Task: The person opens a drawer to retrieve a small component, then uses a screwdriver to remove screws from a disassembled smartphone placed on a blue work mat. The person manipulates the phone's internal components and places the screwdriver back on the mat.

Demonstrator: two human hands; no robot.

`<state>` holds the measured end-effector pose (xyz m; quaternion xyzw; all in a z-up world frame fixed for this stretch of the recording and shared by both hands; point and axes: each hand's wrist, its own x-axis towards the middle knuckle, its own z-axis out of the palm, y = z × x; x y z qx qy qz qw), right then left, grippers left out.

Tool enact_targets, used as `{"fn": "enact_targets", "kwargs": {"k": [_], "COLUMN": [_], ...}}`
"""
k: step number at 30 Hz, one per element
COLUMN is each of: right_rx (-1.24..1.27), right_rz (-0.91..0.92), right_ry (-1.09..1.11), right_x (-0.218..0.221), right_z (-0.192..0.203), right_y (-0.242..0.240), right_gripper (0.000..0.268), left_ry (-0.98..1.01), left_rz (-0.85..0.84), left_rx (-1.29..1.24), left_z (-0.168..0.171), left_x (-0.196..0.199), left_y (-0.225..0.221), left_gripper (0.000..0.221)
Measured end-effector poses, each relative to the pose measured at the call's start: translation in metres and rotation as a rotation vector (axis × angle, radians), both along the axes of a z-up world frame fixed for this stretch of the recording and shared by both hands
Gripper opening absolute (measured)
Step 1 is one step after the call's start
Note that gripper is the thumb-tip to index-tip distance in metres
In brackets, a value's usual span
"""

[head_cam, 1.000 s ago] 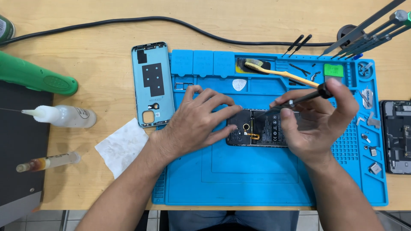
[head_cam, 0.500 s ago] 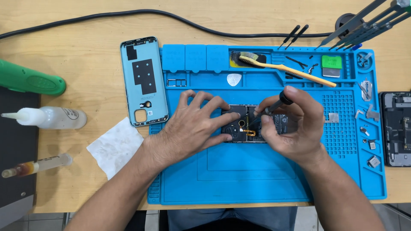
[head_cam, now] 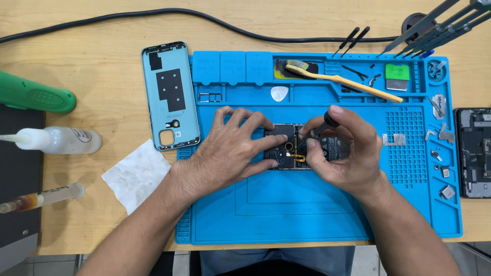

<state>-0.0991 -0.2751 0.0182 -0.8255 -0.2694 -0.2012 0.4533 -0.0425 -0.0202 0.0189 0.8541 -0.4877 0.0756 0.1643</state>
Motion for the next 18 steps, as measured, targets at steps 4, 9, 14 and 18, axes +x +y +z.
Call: {"fn": "enact_targets", "kwargs": {"k": [4,9,14,18], "right_rx": [-0.002,-0.019,-0.149,-0.186], "right_rz": [0.015,0.018,-0.022,0.009], "right_ry": [0.010,0.118,0.065,-0.018], "right_x": [0.000,0.000,-0.005,-0.001], "right_z": [0.002,0.014,0.012,0.023], "right_y": [0.000,0.000,-0.014,-0.015], "right_gripper": [0.066,0.065,0.079,0.085], "left_ry": [-0.017,0.014,0.005,0.022], "left_rz": [0.006,0.001,-0.001,-0.002], "left_rx": [0.002,-0.004,-0.005,0.011], "left_z": [0.001,0.001,0.003,0.000], "left_x": [0.000,-0.001,0.000,0.000], "left_y": [0.000,0.000,0.000,-0.001], "left_gripper": [0.051,0.050,0.049,0.050]}}
